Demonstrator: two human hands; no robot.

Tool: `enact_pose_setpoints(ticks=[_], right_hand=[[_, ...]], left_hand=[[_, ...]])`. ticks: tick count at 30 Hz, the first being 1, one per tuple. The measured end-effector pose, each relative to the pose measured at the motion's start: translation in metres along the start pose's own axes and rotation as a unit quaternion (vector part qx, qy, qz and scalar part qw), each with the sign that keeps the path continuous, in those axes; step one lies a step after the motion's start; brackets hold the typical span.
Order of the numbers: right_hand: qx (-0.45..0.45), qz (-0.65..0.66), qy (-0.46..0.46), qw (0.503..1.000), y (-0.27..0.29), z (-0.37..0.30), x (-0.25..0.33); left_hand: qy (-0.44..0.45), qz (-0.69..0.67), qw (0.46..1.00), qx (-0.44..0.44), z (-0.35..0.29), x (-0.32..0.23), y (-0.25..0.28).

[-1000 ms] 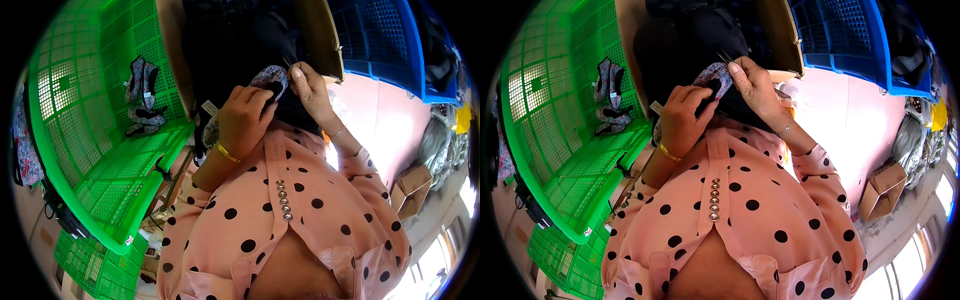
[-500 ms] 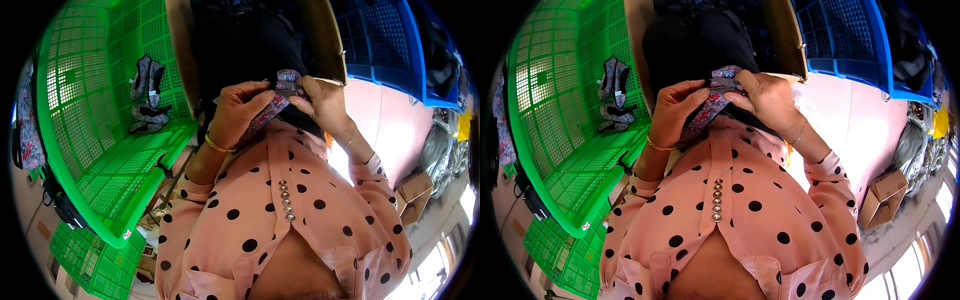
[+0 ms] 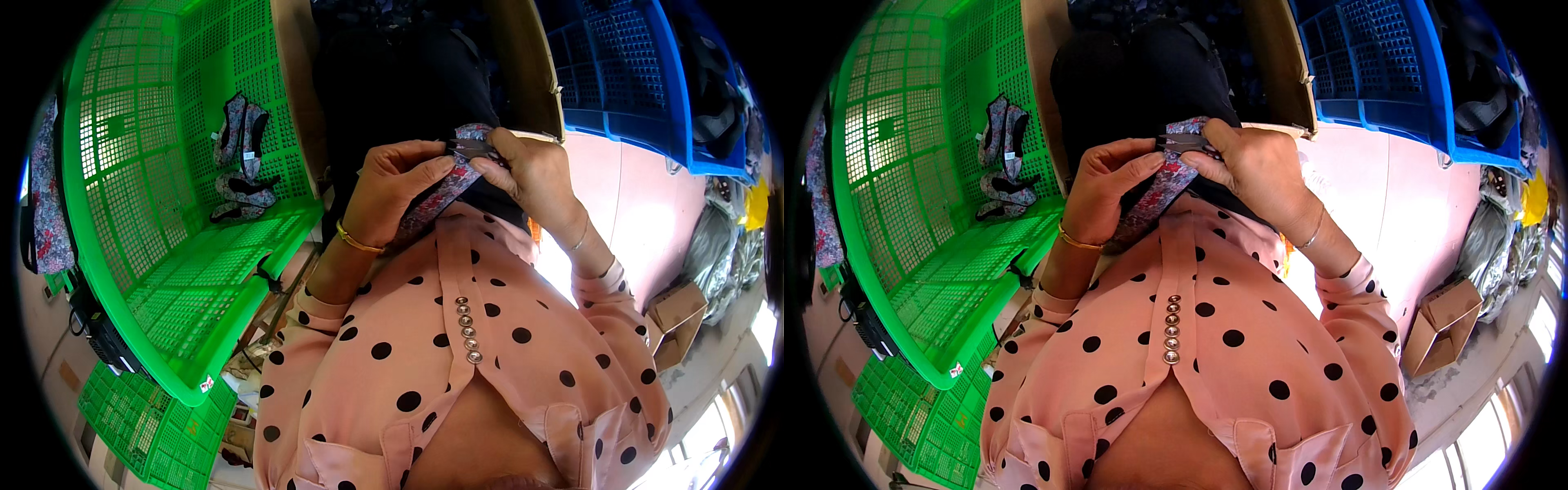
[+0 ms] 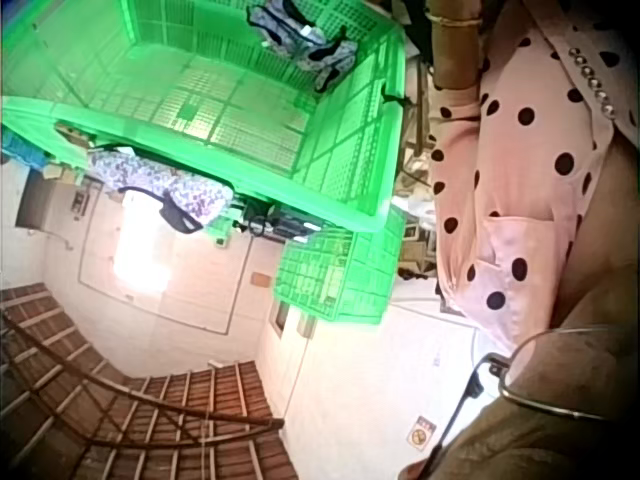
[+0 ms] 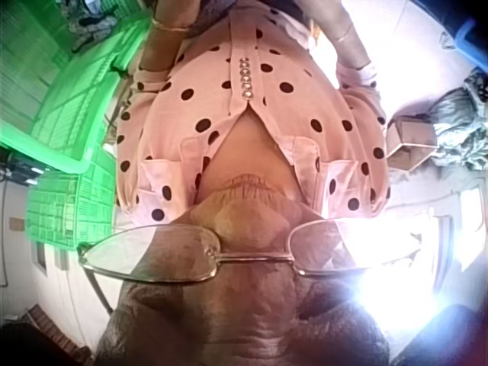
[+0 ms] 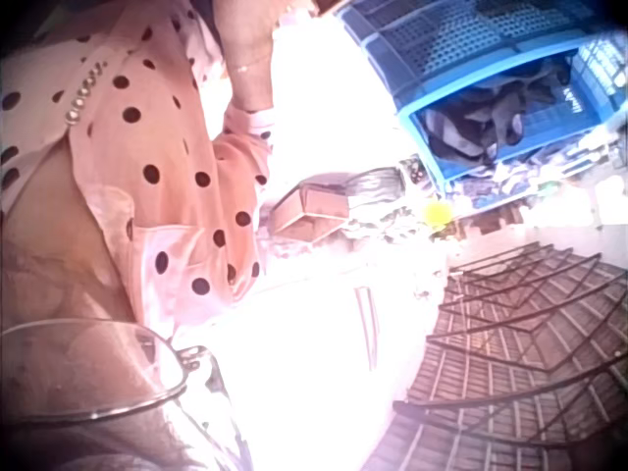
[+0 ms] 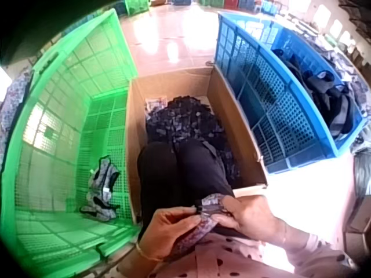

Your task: The person uses a small blade to trim loose threads and excess fabric from the edges of floral-patterned fabric pieces. They handle the items one at a time, picking them from a green basket, trimming the edges, and placing them into a cardboard box.

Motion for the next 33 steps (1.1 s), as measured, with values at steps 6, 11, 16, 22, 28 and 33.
enact_pose_setpoints(ticks=[6, 11, 16, 22, 28, 33], right_hand=[[-0.037, 0.066, 0.026, 0.997, 0.005, 0.002, -0.008], [-0.027, 0.476, -0.107, 0.873, 0.032, 0.000, -0.032], [0.018, 0.507, -0.013, 0.862, 0.043, 0.006, -0.002], [0.264, 0.592, -0.026, 0.761, 0.024, 0.009, 0.016], [0.294, 0.632, -0.066, 0.714, 0.006, -0.006, 0.018], [0.281, 0.622, -0.104, 0.723, 0.002, -0.007, 0.022]], left_hand=[[0.001, 0.017, 1.000, -0.015, -0.002, 0.002, -0.007], [-0.042, 0.201, 0.979, 0.014, -0.013, -0.019, -0.026], [-0.048, 0.205, 0.963, 0.171, -0.024, -0.046, -0.058], [-0.006, 0.186, 0.957, 0.222, -0.026, -0.054, -0.047], [0.070, 0.182, 0.966, 0.172, -0.030, -0.043, -0.007], [0.100, 0.223, 0.937, 0.250, -0.039, -0.049, -0.011]])
Point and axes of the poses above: each hand's wrist, its own z-axis towards the middle knuckle, its own y-axis out of the back of the hand, x = y × z, the point moved 3 cm from there along z, towards the middle knuckle, and after that the axes turned 4 degrees about x, right-handed, at the moved point
